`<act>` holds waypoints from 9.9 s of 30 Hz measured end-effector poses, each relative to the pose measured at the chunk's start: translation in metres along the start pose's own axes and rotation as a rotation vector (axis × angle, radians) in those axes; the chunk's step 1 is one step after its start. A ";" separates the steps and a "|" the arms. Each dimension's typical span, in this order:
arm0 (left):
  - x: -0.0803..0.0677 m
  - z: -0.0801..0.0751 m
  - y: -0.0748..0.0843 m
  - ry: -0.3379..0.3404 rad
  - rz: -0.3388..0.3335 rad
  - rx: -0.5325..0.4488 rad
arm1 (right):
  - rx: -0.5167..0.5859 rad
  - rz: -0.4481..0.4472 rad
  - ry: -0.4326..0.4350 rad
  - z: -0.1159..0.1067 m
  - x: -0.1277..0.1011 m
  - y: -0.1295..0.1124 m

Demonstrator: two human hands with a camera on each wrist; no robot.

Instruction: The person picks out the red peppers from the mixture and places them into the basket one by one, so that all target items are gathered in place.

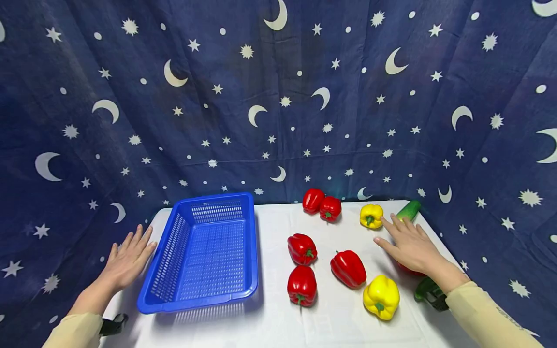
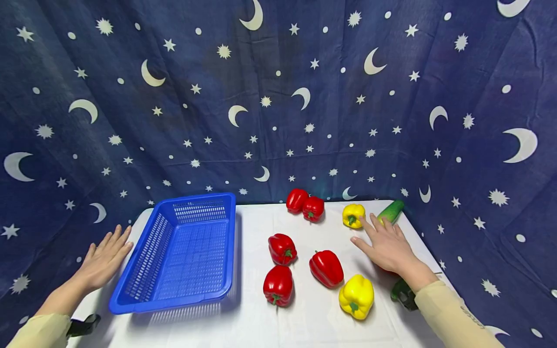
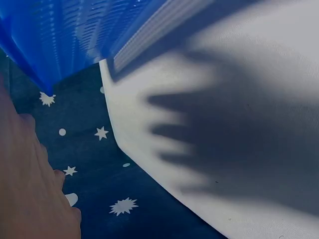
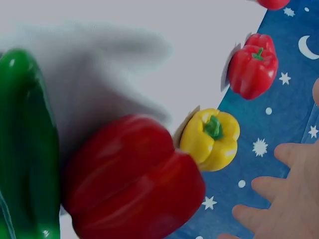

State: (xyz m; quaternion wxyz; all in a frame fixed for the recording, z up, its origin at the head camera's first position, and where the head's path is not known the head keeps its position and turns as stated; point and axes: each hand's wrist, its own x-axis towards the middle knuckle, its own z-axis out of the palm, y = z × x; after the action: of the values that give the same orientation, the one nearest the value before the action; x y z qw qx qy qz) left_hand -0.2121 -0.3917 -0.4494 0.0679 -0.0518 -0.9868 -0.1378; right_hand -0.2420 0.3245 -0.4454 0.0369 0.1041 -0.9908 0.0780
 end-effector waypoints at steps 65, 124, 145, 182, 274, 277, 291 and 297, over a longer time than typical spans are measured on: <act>-0.089 0.009 0.042 -0.118 0.080 -0.394 | 0.395 0.054 -0.311 0.016 -0.012 -0.066; -0.029 0.053 0.062 -0.079 0.369 -0.853 | 0.549 0.050 -0.456 0.023 -0.004 -0.075; -0.028 0.063 0.061 -0.081 0.367 -0.988 | 0.393 -0.095 -0.305 0.015 0.025 -0.060; -0.035 0.063 0.068 -0.094 0.329 -1.038 | 0.280 0.116 -0.412 0.006 0.046 -0.079; -0.036 0.071 0.068 -0.010 0.333 -1.018 | 1.020 -0.192 -0.252 -0.036 0.115 -0.170; -0.036 0.072 0.068 -0.005 0.326 -1.001 | 1.052 -0.204 -0.251 -0.034 0.120 -0.176; -0.036 0.072 0.070 -0.003 0.327 -1.017 | 1.026 -0.258 -0.215 -0.032 0.143 -0.211; -0.038 0.070 0.072 -0.006 0.322 -1.009 | 1.006 -0.308 -0.198 -0.030 0.155 -0.230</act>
State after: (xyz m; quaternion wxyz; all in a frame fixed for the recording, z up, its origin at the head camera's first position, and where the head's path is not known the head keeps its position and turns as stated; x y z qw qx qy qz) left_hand -0.1740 -0.3065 -0.5028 0.0518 -0.2295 -0.7774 -0.5833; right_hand -0.3431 0.0762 -0.3682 -0.1002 0.2600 -0.8030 0.5268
